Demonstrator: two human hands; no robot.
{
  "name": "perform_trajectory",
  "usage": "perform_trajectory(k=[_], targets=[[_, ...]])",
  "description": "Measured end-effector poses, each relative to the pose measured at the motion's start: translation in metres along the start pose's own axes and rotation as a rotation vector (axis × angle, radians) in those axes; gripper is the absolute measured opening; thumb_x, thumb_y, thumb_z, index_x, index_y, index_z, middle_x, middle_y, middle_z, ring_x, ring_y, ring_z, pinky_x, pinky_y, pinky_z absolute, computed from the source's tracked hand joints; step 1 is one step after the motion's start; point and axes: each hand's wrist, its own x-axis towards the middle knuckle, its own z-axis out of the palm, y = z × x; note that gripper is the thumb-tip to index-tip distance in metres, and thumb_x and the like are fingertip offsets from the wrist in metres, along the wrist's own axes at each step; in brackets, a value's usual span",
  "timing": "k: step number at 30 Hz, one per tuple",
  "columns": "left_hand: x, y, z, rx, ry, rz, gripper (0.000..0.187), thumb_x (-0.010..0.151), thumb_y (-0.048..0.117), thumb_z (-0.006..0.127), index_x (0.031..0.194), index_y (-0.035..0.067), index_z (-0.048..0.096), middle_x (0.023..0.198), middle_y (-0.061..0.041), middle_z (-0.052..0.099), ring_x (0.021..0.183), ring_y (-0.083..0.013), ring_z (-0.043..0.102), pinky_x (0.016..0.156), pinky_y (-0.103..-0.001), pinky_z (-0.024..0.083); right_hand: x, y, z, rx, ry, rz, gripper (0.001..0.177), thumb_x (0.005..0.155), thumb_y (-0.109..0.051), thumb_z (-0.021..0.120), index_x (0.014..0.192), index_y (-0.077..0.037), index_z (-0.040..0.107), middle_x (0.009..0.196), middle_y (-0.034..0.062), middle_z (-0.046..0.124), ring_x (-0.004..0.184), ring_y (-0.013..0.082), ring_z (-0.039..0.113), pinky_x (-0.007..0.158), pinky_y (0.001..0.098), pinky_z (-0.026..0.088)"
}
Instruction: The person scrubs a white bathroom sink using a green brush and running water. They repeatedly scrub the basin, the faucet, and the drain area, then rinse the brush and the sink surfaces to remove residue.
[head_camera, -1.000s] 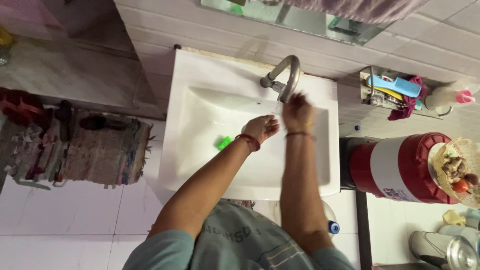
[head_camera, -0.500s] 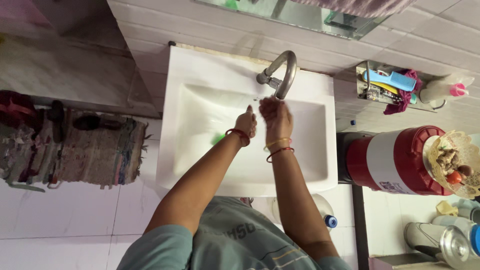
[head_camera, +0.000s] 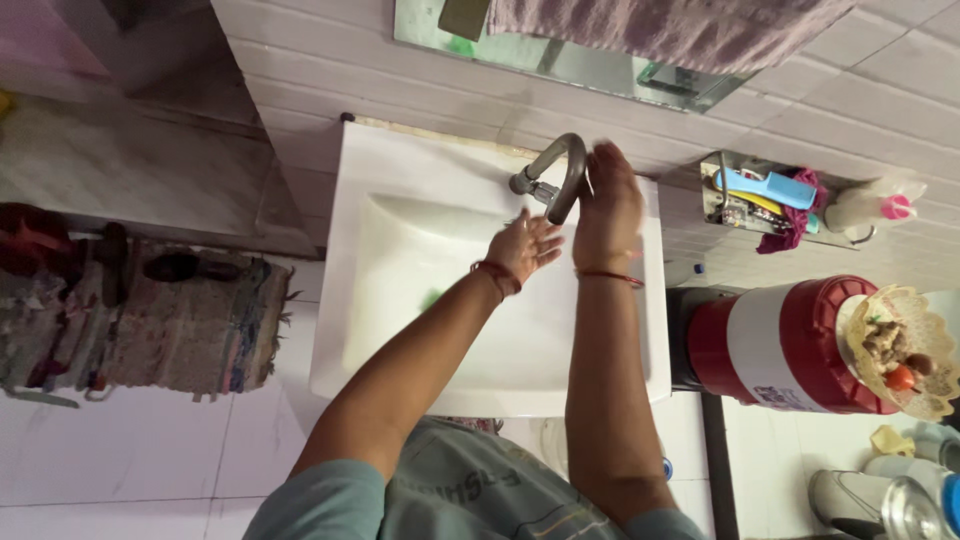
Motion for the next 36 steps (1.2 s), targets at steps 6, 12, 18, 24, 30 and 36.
perform_trajectory(k=[6,12,18,24,30,36], targets=[[-0.027,0.025,0.049,-0.015,-0.470,0.173,0.059,0.112,0.046,0.031,0.153,0.005,0.042,0.148,-0.013,0.053,0.133,-0.0303,0.053,0.113,-0.046,0.043,-0.051,-0.015,0.084,-0.982,-0.071,-0.422,0.032,0.110,-0.020,0.041,0.119,0.003,0.061,0.114,0.0180,0.066,0.108,0.0296,0.065,0.102,0.0410,0.053],[-0.041,-0.017,-0.030,-0.046,0.098,-0.017,0.051,0.112,0.039,0.029,0.142,0.004,0.051,0.133,-0.008,0.064,0.123,-0.0206,0.061,0.104,-0.038,0.050,-0.098,0.017,0.033,0.289,0.164,0.560,0.037,0.113,-0.024,0.039,0.113,0.004,0.063,0.105,0.0185,0.068,0.098,0.0292,0.065,0.093,0.0393,0.056],[-0.016,-0.034,-0.068,-0.190,-0.057,0.096,0.039,0.109,0.020,0.036,0.136,0.002,0.057,0.127,-0.012,0.068,0.117,-0.0210,0.066,0.101,-0.039,0.055,-0.072,0.094,-0.020,0.893,0.176,0.798,0.019,0.099,-0.004,0.045,0.084,-0.003,0.057,0.082,0.0135,0.062,0.078,0.0239,0.061,0.075,0.0330,0.057],[-0.005,-0.036,-0.100,0.007,0.239,0.071,0.022,0.105,0.015,0.045,0.116,0.003,0.060,0.099,-0.009,0.068,0.089,-0.0230,0.068,0.085,-0.040,0.060,-0.019,0.101,-0.087,0.855,0.541,0.668,0.018,0.097,-0.005,0.046,0.098,0.006,0.060,0.089,0.0142,0.064,0.083,0.0261,0.063,0.084,0.0399,0.055],[0.017,-0.026,-0.054,0.025,0.022,0.098,0.014,0.105,0.016,0.056,0.113,0.005,0.060,0.097,-0.008,0.067,0.084,-0.0204,0.069,0.079,-0.036,0.060,0.098,0.004,-0.037,0.482,0.112,0.567,0.033,0.104,-0.023,0.039,0.101,0.002,0.060,0.106,0.0202,0.068,0.107,0.0369,0.067,0.106,0.0506,0.052],[-0.006,0.009,-0.011,0.553,0.285,0.317,0.038,0.106,0.041,0.063,0.087,0.008,0.064,0.062,-0.001,0.049,0.054,-0.0165,0.045,0.049,-0.034,0.038,-0.002,0.023,-0.035,0.628,0.134,0.516,0.036,0.110,-0.018,0.039,0.122,0.009,0.059,0.119,0.0221,0.065,0.118,0.0336,0.059,0.111,0.0443,0.048]])
